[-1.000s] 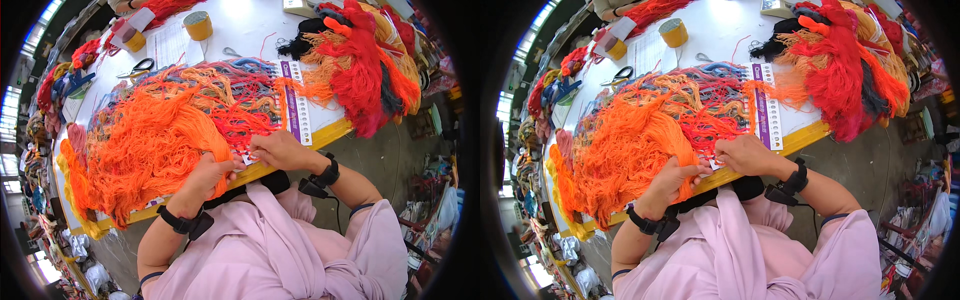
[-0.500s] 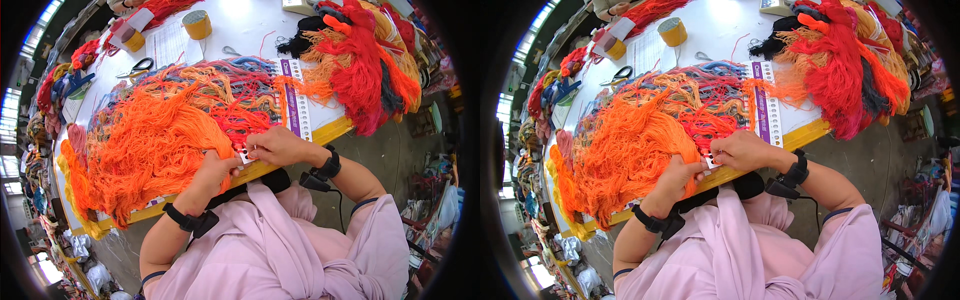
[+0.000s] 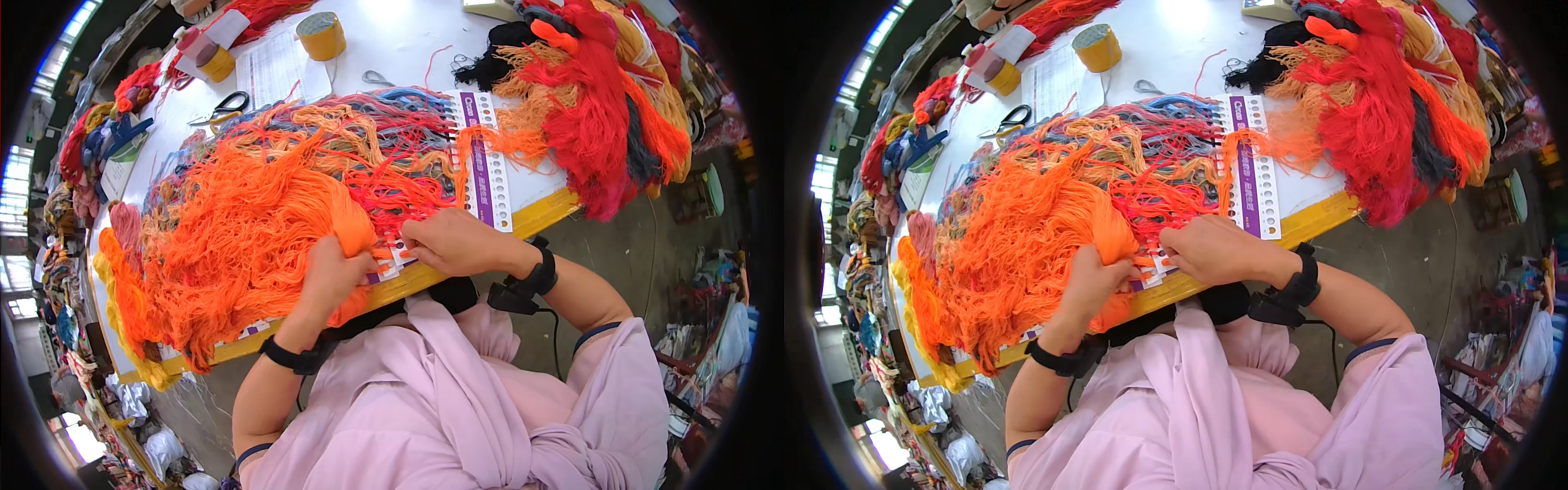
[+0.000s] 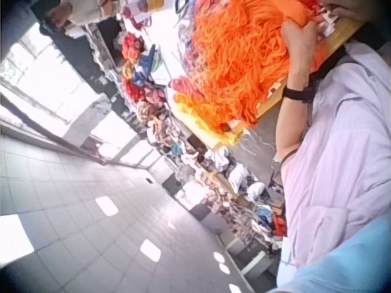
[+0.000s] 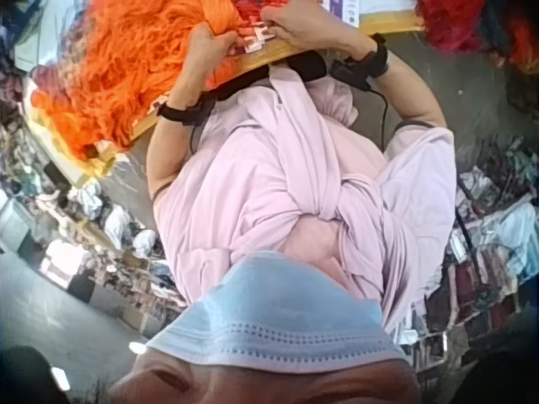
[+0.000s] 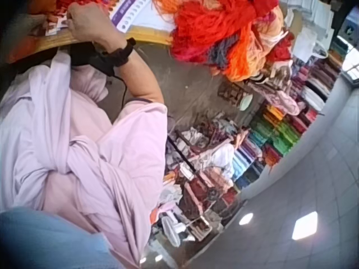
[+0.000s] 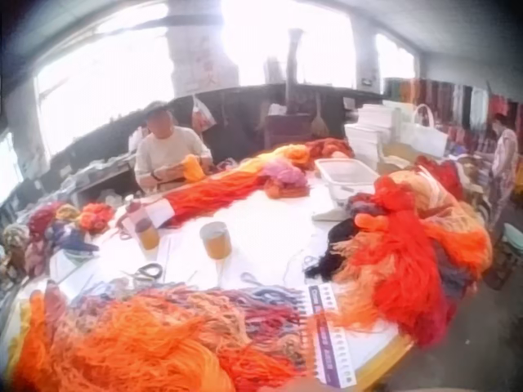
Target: Sorting and organizing bundles of colorful embroidery thread into a sample card guide.
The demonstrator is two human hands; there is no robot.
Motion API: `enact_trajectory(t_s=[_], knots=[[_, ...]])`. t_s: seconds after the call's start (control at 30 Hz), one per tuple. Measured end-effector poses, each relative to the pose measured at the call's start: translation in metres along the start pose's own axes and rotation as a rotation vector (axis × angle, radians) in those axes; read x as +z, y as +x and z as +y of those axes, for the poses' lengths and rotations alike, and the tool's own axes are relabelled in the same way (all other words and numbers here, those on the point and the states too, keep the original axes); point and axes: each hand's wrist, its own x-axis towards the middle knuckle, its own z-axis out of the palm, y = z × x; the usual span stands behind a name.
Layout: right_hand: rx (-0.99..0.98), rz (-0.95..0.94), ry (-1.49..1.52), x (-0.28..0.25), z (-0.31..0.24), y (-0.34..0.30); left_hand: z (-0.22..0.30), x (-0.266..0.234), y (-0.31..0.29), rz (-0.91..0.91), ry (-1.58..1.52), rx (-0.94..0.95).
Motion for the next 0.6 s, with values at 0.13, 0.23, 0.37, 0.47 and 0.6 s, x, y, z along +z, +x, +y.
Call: enact_trajectory(t_s=[0.13, 0.23, 0.37, 0.47, 0.6], knots=[[0.078, -0.079, -0.073, -0.003, -0.006, 0.003, -0.006, 0.002, -0.002, 0.043, -0.095, -0.001], [0.023, -0.079, -0.088, -0.005, -0.007, 0.002, -0.002, -0.005, -0.011, -0.025, -0.345, -0.014], [-0.008, -0.088, -0.058, -0.007, -0.01, 0.002, -0.004, -0.009, -0.013, -0.327, -0.971, -0.149], [0.034, -0.126, -0.11, -0.008, -0.011, 0.003, -0.004, -0.008, -0.017, -0.252, -0.943, -0.152], [0.016, -0.092, -0.128, -0.007, -0.012, 0.002, -0.005, -0.005, -0.015, -0.222, -0.824, -0.105]])
